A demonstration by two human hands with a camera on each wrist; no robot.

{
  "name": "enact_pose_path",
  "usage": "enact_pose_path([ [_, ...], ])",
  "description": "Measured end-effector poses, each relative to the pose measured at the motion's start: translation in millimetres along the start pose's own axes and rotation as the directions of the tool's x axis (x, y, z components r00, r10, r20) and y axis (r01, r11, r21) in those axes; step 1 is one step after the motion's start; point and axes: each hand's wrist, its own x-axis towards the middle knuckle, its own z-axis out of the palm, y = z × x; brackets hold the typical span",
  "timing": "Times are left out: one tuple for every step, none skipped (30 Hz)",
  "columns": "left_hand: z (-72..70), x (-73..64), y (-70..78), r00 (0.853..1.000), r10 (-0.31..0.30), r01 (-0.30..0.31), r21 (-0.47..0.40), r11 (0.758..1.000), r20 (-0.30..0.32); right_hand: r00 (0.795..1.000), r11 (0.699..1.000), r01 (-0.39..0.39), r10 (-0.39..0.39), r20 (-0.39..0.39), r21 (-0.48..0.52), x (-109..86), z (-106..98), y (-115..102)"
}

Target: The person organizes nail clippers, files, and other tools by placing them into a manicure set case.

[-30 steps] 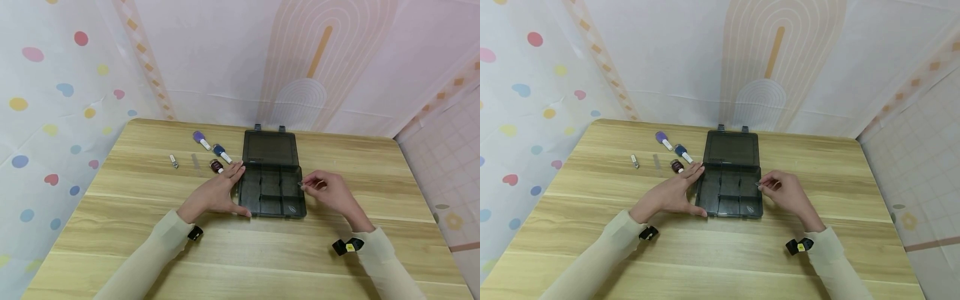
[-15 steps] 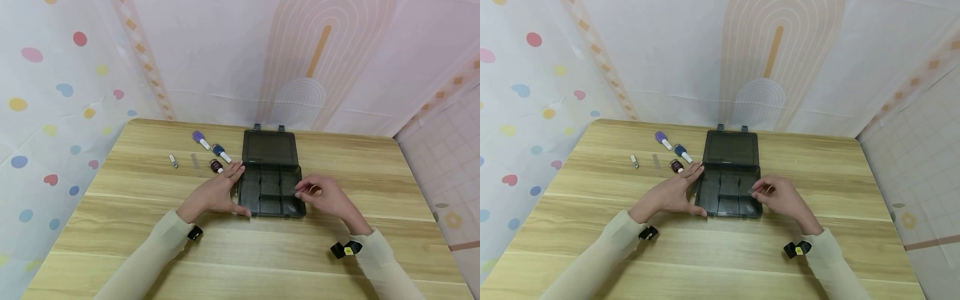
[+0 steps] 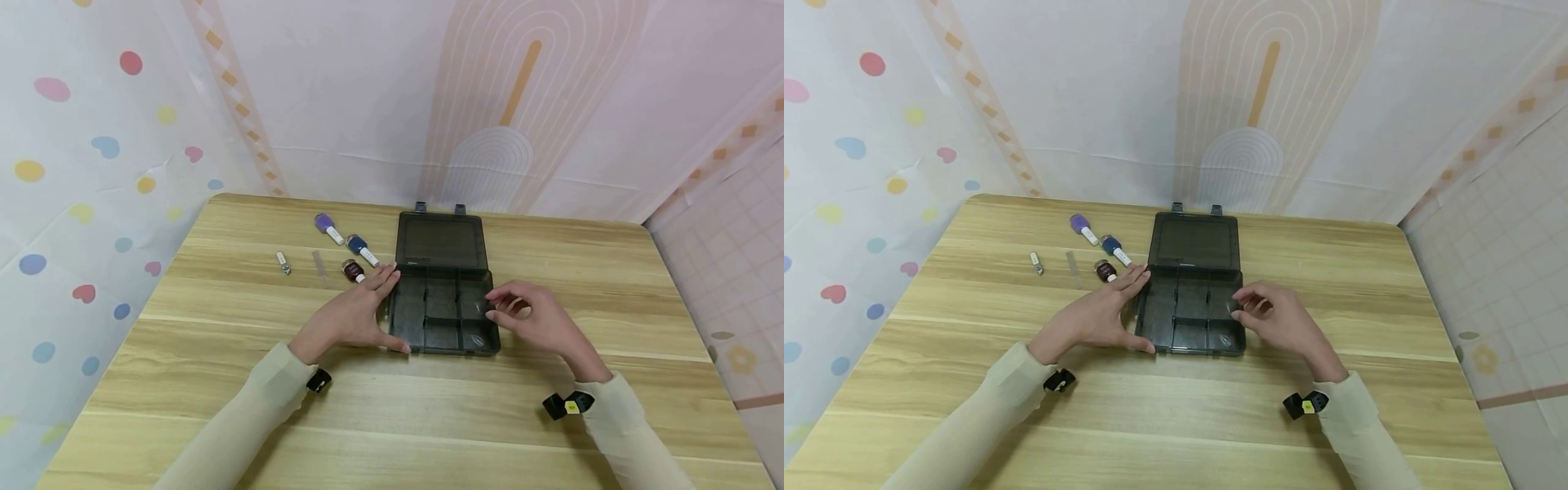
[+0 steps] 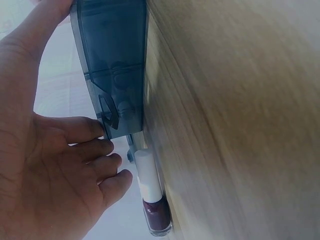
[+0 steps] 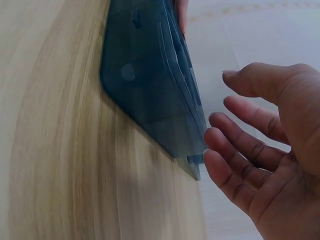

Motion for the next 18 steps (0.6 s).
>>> enact_pose_path([
  [0.1, 0.1, -0.1, 1.000, 0.001, -0.001, 0.000, 1.000, 0.000, 1.000, 1.000, 0.000, 0.000, -0.003, -0.002, 0.1, -0.2, 0.9],
  [0.1, 0.2, -0.2, 1.000, 0.002, -0.002, 0.000, 1.000, 0.000, 1.000, 1.000, -0.001, 0.001, -0.006, -0.004, 0.0, -0.6, 1.6],
  [0.2, 0.3, -0.3, 1.000, 0.002, -0.002, 0.000, 1.000, 0.001, 1.000, 1.000, -0.002, 0.002, -0.008, -0.005, 0.1, -1.0, 2.4],
  [0.2, 0.4, -0.4, 1.000, 0.003, -0.003, -0.001, 1.000, 0.001, 1.000, 1.000, -0.004, 0.004, -0.011, -0.009, 0.1, -1.2, 3.3],
  [0.2, 0.5, -0.5, 1.000, 0.004, -0.004, 0.000, 1.000, 0.001, 1.000, 1.000, -0.007, 0.007, -0.013, -0.013, 0.2, -1.5, 4.1],
  [0.2, 0.5, -0.6, 1.000, 0.005, -0.005, 0.000, 1.000, 0.001, 1.000, 1.000, -0.010, 0.010, -0.016, -0.020, 0.2, -1.9, 4.9],
  [0.1, 0.6, -0.7, 1.000, 0.006, -0.006, 0.000, 1.000, 0.001, 1.000, 1.000, -0.011, 0.010, -0.020, -0.027, 0.5, -2.2, 5.6],
  [-0.1, 0.5, -0.7, 1.000, 0.006, -0.006, -0.001, 1.000, 0.001, 1.000, 0.999, -0.009, 0.008, -0.025, -0.032, 0.8, -2.7, 6.4],
  [-0.3, 0.4, -0.7, 1.000, 0.006, -0.006, -0.001, 1.000, 0.002, 1.000, 0.999, -0.007, 0.006, -0.030, -0.037, 1.3, -3.1, 7.1],
  [-0.5, 0.4, -0.7, 1.000, 0.006, -0.006, -0.001, 1.000, 0.001, 0.999, 0.999, -0.006, 0.004, -0.035, -0.041, 1.7, -3.6, 7.7],
  [-0.6, 0.3, -0.7, 1.000, 0.006, -0.006, -0.001, 1.000, 0.000, 0.999, 0.999, -0.004, 0.002, -0.043, -0.046, 2.1, -4.2, 8.3],
  [-0.7, 0.3, -0.6, 1.000, 0.006, -0.006, 0.000, 1.000, -0.001, 0.999, 0.999, 0.000, -0.003, -0.051, -0.052, 2.5, -4.9, 9.0],
  [-0.8, 0.3, -0.5, 1.000, 0.006, -0.006, 0.000, 1.000, 0.000, 0.998, 0.998, 0.004, -0.008, -0.057, -0.058, 2.8, -5.6, 9.4],
  [-0.8, 0.3, -0.4, 1.000, 0.006, -0.006, 0.001, 1.000, 0.000, 0.998, 0.998, 0.009, -0.013, -0.064, -0.062, 3.2, -6.3, 10.0],
  [-0.9, 0.3, -0.3, 1.000, 0.006, -0.006, 0.001, 1.000, 0.000, 0.997, 0.998, 0.008, -0.012, -0.070, -0.064, 3.4, -7.0, 10.4],
  [-0.9, 0.2, -0.2, 1.000, 0.006, -0.006, 0.000, 1.000, 0.000, 0.997, 0.998, 0.007, -0.012, -0.076, -0.065, 3.5, -7.9, 11.1],
  [-0.8, 0.2, -0.1, 1.000, 0.005, -0.005, -0.001, 1.000, 0.001, 0.997, 0.998, 0.005, -0.010, -0.080, -0.065, 3.6, -8.7, 11.6],
  [-0.8, 0.2, 0.0, 1.000, 0.005, -0.005, -0.001, 1.000, 0.002, 0.997, 0.998, 0.000, -0.005, -0.080, -0.064, 3.7, -9.4, 12.0],
])
